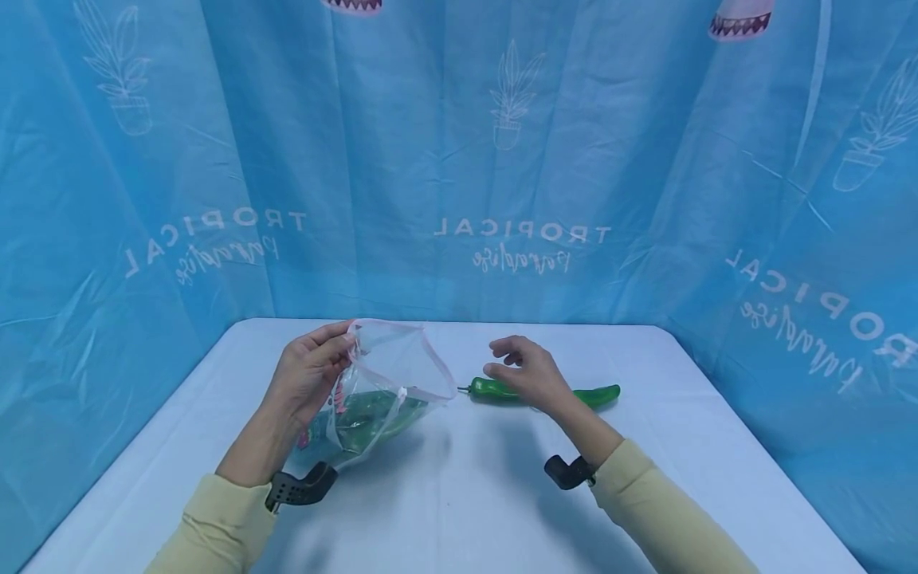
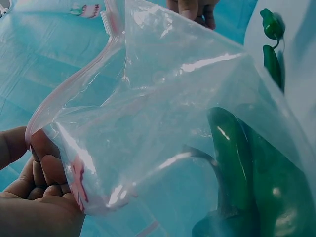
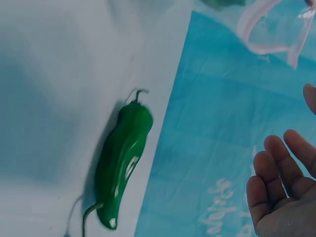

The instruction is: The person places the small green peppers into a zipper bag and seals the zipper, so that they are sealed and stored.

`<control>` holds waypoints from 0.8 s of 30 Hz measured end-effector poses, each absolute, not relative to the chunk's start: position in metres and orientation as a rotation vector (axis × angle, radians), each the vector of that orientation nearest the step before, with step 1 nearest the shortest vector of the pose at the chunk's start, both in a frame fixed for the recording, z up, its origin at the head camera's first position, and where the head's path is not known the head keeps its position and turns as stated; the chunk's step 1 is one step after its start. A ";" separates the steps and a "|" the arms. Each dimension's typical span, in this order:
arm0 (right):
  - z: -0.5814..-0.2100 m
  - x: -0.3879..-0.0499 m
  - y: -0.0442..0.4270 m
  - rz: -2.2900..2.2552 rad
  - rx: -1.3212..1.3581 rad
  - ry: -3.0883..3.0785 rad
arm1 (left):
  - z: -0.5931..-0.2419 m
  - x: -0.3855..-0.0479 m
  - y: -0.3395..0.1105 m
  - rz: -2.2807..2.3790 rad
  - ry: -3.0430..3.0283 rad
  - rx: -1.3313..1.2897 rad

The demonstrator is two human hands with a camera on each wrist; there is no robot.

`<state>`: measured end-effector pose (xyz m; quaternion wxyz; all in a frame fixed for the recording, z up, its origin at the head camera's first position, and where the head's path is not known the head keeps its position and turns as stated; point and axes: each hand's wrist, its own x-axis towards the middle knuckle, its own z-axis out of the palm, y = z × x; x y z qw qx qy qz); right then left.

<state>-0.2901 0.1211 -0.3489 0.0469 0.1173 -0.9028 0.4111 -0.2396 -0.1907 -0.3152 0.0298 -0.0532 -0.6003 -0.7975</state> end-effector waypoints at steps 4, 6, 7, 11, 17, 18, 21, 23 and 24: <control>-0.357 -0.296 0.132 1.238 0.307 -2.783 | -0.315 -0.240 -0.191 -2.456 -1.851 -0.159; -0.361 -0.299 0.138 1.234 0.284 -2.797 | -0.315 -0.240 -0.190 -2.454 -1.856 -0.149; -0.363 -0.301 0.140 1.235 0.274 -2.804 | -0.315 -0.240 -0.190 -2.452 -1.858 -0.145; -0.371 -0.305 0.151 1.219 0.245 -2.825 | -0.316 -0.240 -0.190 -2.451 -1.862 -0.138; -0.376 -0.310 0.160 1.210 0.220 -2.849 | -0.317 -0.240 -0.190 -2.458 -1.853 -0.160; -0.377 -0.311 0.161 1.215 0.211 -2.854 | -0.317 -0.241 -0.190 -2.460 -1.852 -0.164; -0.382 -0.316 0.163 1.219 0.203 -2.872 | -0.318 -0.241 -0.191 -2.463 -1.849 -0.170; -0.387 -0.321 0.164 1.215 0.196 -2.886 | -0.318 -0.242 -0.191 -2.470 -1.841 -0.183; -0.389 -0.323 0.164 1.215 0.192 -2.895 | -0.318 -0.242 -0.191 -2.472 -1.839 -0.188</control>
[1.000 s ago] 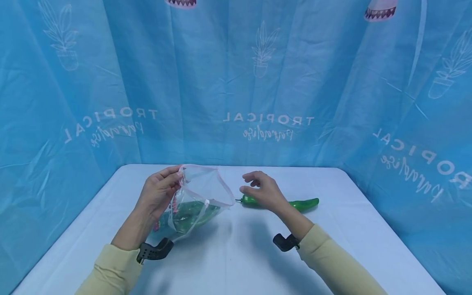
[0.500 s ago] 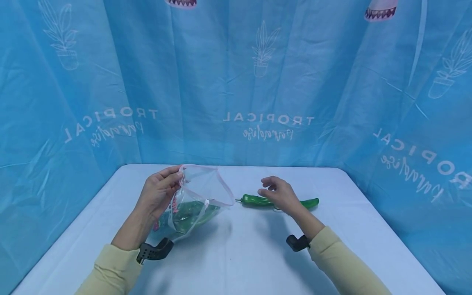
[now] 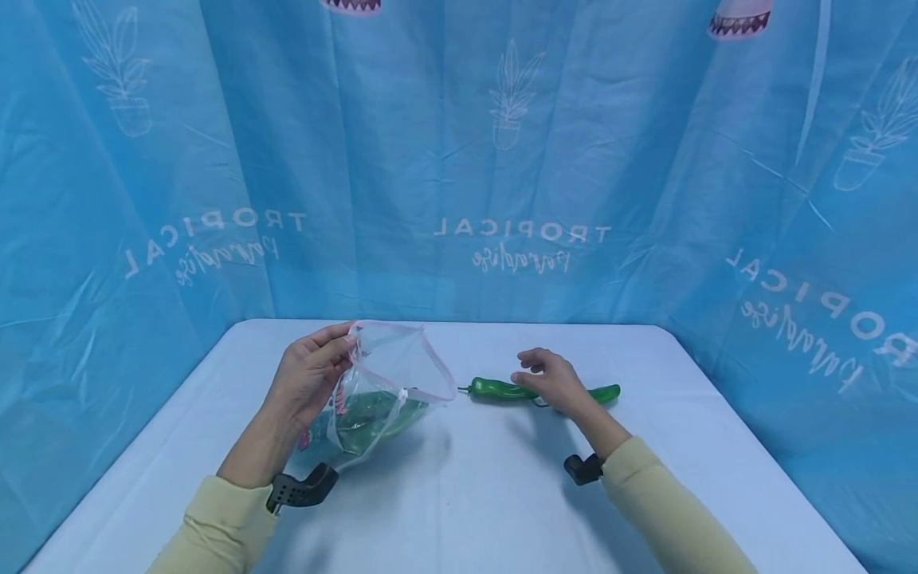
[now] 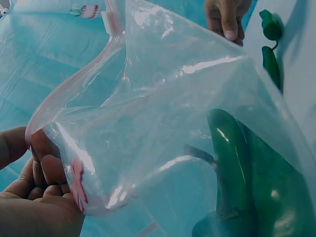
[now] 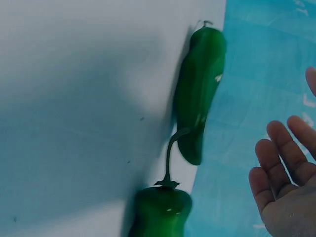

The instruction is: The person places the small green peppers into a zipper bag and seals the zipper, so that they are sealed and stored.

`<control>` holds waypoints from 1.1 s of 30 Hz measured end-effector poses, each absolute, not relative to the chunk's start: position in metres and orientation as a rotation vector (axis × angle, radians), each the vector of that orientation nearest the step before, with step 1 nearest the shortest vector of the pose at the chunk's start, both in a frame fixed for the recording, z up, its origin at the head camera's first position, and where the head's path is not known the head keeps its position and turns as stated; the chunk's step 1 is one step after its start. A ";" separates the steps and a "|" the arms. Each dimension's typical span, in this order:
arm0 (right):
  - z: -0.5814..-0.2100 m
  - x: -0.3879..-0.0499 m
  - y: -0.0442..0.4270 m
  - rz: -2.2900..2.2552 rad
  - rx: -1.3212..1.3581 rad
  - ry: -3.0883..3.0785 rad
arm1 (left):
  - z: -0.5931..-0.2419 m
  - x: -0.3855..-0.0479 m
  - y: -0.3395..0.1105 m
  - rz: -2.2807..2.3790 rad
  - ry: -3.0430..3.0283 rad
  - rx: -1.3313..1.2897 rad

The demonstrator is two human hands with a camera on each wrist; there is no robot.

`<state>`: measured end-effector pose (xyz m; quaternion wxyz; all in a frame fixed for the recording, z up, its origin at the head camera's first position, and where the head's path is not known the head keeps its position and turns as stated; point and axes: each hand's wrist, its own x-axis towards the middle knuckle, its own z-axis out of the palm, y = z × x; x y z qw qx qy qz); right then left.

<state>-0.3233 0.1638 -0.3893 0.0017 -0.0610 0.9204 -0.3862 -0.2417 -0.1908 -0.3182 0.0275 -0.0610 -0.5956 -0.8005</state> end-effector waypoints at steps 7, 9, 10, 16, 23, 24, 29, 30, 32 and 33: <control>-0.404 -0.336 0.166 -1.173 -0.154 2.865 | -0.319 -0.241 -0.190 -2.471 -1.834 -0.194; -0.407 -0.338 0.168 -1.150 -0.158 2.868 | -0.319 -0.241 -0.190 -2.467 -1.838 -0.193; -0.408 -0.339 0.169 -1.142 -0.153 2.865 | -0.319 -0.241 -0.190 -2.464 -1.842 -0.193; -0.416 -0.344 0.173 -1.079 -0.136 2.869 | -0.319 -0.241 -0.190 -2.455 -1.850 -0.191; -0.422 -0.348 0.177 -0.989 -0.155 2.893 | -0.320 -0.242 -0.190 -2.460 -1.846 -0.185; -0.423 -0.349 0.177 -0.982 -0.163 2.892 | -0.320 -0.242 -0.190 -2.462 -1.845 -0.184; -0.428 -0.348 0.179 -0.976 -0.188 2.887 | -0.321 -0.243 -0.190 -2.464 -1.850 -0.194; -0.428 -0.348 0.179 -0.978 -0.191 2.884 | -0.320 -0.243 -0.190 -2.465 -1.851 -0.198; -0.429 -0.348 0.179 -0.979 -0.191 2.880 | -0.320 -0.242 -0.190 -2.463 -1.853 -0.202; -0.429 -0.348 0.180 -0.971 -0.203 2.882 | -0.320 -0.242 -0.190 -2.463 -1.852 -0.201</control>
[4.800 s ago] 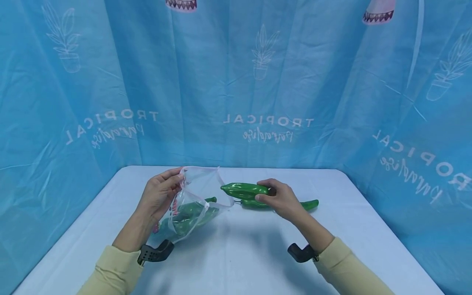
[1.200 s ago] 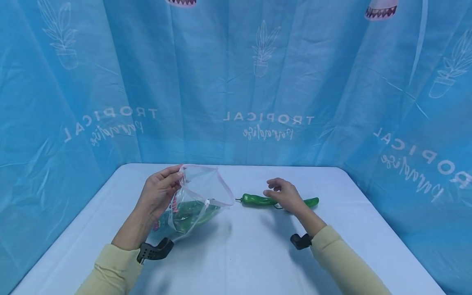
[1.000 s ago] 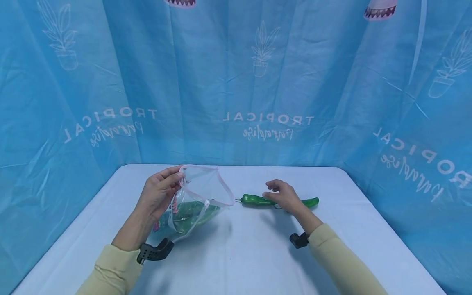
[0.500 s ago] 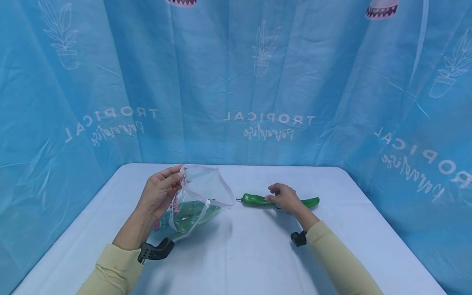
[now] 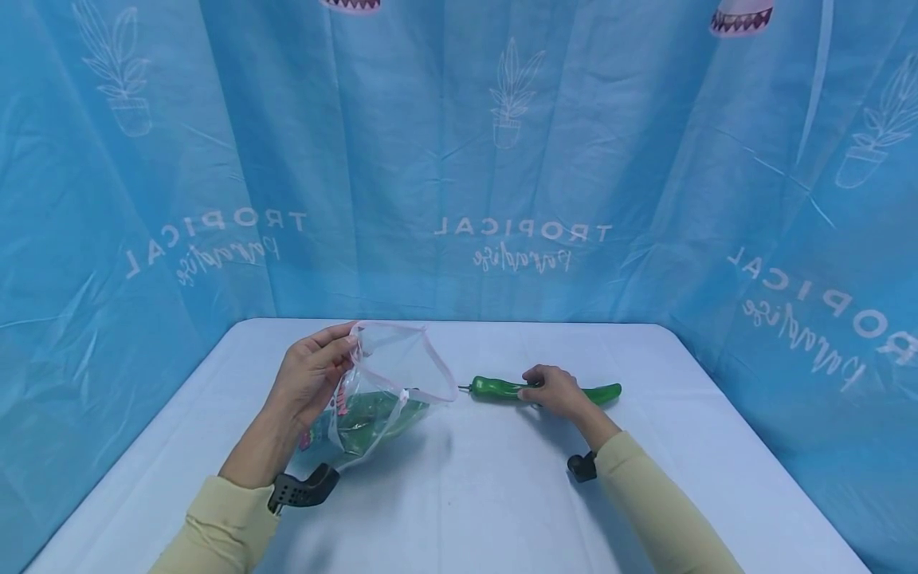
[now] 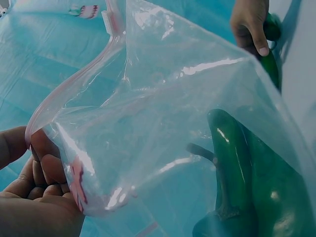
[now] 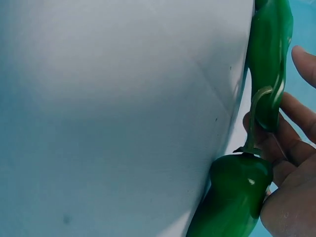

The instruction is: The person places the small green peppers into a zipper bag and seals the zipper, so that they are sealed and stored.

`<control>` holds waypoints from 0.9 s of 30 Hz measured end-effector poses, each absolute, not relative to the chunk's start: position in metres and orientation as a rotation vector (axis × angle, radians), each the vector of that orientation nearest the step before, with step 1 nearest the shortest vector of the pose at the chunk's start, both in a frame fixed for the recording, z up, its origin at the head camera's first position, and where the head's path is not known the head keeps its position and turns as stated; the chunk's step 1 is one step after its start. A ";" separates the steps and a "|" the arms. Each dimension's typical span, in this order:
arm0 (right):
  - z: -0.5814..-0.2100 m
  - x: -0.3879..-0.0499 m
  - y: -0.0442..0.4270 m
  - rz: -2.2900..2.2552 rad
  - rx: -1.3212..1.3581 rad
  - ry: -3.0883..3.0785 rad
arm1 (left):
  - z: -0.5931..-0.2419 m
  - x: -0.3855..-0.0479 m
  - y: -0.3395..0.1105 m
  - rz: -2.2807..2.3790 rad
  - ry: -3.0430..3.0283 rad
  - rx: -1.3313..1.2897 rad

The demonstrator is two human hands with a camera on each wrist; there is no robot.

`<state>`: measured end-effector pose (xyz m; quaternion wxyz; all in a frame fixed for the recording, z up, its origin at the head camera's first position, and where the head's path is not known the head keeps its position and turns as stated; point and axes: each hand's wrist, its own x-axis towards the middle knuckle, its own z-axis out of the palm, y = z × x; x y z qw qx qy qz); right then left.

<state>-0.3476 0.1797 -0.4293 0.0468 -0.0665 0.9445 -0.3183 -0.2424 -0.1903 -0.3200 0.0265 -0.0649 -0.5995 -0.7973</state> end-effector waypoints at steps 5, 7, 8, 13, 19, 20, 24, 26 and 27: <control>-0.430 -0.348 0.179 -0.947 -0.212 2.888 | -0.319 -0.242 -0.190 -2.465 -1.849 -0.183; -0.430 -0.348 0.178 -0.943 -0.197 2.884 | -0.319 -0.241 -0.190 -2.468 -1.848 -0.177; -0.431 -0.349 0.178 -0.930 -0.196 2.886 | -0.319 -0.241 -0.190 -2.468 -1.848 -0.176; -0.432 -0.350 0.177 -0.874 -0.171 2.894 | -0.318 -0.241 -0.190 -2.469 -1.841 -0.187; -0.435 -0.350 0.177 -0.883 -0.131 2.887 | -0.319 -0.241 -0.191 -2.469 -1.845 -0.185; -0.436 -0.350 0.177 -0.896 -0.130 2.886 | -0.319 -0.241 -0.191 -2.469 -1.846 -0.184; -0.435 -0.347 0.179 -0.963 -0.129 2.880 | -0.319 -0.241 -0.191 -2.469 -1.845 -0.187; -0.435 -0.347 0.180 -0.997 -0.125 2.874 | -0.319 -0.240 -0.191 -2.467 -1.845 -0.187; -0.434 -0.347 0.181 -1.013 -0.125 2.871 | -0.319 -0.240 -0.191 -2.466 -1.845 -0.186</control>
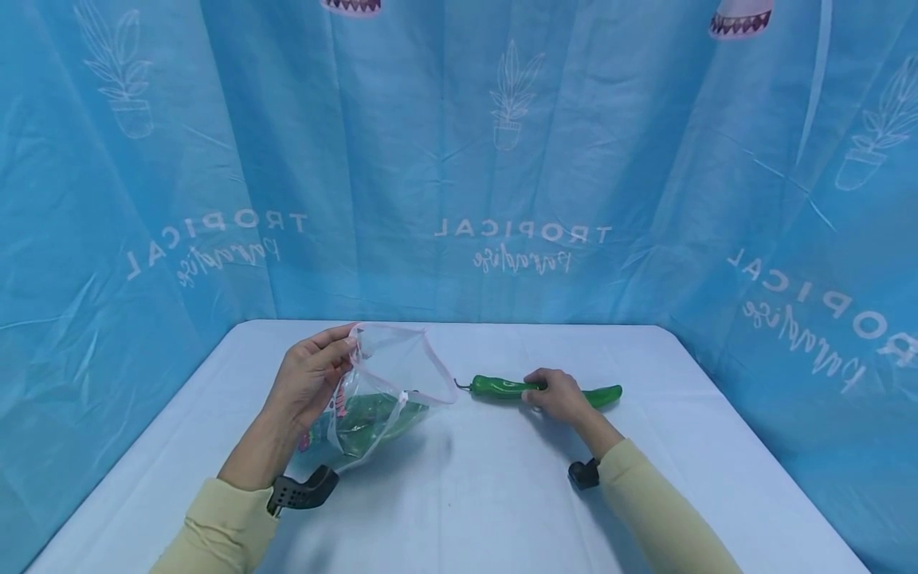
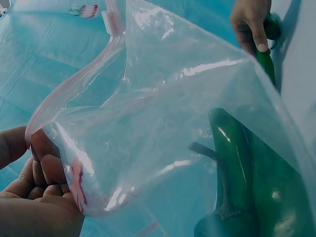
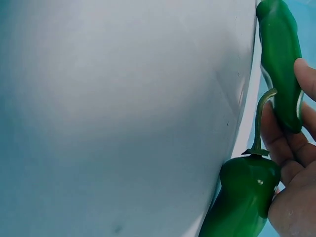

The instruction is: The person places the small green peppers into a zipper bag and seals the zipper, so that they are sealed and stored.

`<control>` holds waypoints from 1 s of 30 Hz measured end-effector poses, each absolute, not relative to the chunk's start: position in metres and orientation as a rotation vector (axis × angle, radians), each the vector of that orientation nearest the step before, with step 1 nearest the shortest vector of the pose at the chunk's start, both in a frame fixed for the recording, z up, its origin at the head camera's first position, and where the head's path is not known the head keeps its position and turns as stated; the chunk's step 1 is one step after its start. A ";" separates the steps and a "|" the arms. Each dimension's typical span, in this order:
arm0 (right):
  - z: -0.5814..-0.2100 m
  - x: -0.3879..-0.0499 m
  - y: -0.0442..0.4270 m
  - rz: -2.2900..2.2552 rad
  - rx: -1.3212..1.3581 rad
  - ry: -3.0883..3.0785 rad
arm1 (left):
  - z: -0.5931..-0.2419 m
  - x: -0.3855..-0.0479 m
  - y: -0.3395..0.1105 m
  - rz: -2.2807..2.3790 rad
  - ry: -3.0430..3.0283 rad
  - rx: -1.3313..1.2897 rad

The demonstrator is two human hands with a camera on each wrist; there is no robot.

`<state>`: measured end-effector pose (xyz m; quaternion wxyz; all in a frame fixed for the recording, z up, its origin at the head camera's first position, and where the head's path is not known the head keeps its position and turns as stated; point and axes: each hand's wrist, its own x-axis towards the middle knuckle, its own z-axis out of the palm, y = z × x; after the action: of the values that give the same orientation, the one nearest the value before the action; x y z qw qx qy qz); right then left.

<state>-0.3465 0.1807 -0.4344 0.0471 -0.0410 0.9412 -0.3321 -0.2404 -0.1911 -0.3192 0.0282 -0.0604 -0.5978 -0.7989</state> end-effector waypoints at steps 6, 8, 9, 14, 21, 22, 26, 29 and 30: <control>-0.431 -0.342 0.184 -1.118 -0.145 2.863 | -0.319 -0.240 -0.191 -2.462 -1.849 -0.179; -0.429 -0.340 0.185 -1.155 -0.152 2.867 | -0.319 -0.240 -0.191 -2.464 -1.846 -0.181; -0.428 -0.339 0.185 -1.172 -0.158 2.870 | -0.319 -0.240 -0.191 -2.465 -1.845 -0.183; -0.423 -0.331 0.188 -1.206 -0.225 2.909 | -0.319 -0.240 -0.191 -2.462 -1.851 -0.179; -0.412 -0.320 0.190 -1.235 -0.215 2.933 | -0.319 -0.241 -0.191 -2.464 -1.858 -0.157; -0.411 -0.319 0.190 -1.237 -0.211 2.938 | -0.319 -0.241 -0.191 -2.465 -1.857 -0.160; -0.403 -0.313 0.191 -1.264 -0.225 2.944 | -0.318 -0.240 -0.191 -2.472 -1.850 -0.172; -0.396 -0.309 0.192 -1.299 -0.246 2.943 | -0.318 -0.240 -0.191 -2.472 -1.846 -0.173; -0.394 -0.307 0.192 -1.312 -0.253 2.944 | -0.318 -0.240 -0.191 -2.472 -1.846 -0.172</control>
<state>-0.3073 0.1922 -0.3939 -0.0458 -0.0780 0.9097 -0.4053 -0.2398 -0.1909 -0.3177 0.0260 -0.0558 -0.5972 -0.7997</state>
